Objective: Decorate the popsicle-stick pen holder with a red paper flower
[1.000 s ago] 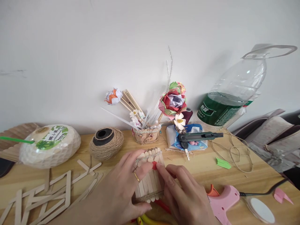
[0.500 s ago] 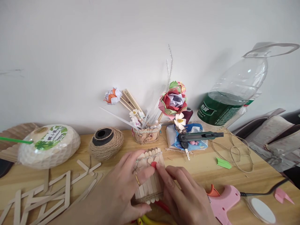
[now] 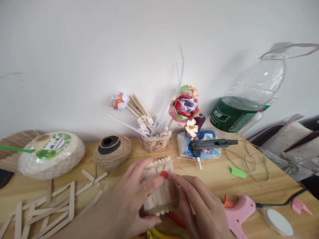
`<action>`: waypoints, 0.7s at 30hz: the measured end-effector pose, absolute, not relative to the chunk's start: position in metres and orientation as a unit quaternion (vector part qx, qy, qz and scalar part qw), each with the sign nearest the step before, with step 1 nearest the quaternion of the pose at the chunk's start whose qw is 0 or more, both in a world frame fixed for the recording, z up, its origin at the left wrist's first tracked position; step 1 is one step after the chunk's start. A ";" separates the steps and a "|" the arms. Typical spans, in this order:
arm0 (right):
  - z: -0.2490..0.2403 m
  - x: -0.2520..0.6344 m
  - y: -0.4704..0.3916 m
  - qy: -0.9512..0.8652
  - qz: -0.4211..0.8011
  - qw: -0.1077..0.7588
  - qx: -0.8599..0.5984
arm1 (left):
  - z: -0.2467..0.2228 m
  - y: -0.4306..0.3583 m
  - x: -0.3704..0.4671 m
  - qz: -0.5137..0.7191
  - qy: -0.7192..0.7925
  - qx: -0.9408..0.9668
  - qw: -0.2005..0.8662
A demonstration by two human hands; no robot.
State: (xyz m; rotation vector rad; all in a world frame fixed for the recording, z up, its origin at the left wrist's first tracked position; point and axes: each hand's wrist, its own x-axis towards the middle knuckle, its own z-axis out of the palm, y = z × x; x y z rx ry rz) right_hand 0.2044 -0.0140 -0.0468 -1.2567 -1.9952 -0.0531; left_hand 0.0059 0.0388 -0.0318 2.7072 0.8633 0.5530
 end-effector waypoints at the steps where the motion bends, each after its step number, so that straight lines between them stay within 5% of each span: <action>1: -0.047 0.204 -0.014 -0.774 -0.018 0.391 -0.498 | -0.032 0.039 0.006 0.189 0.296 0.928 0.123; 15: -0.024 0.219 -0.019 -0.710 -0.005 0.466 -0.528 | -0.015 0.049 0.008 0.131 0.351 0.900 0.221; 21: -0.009 0.256 -0.026 -0.725 -0.067 0.387 -0.565 | -0.004 0.070 0.009 0.088 0.400 0.857 0.313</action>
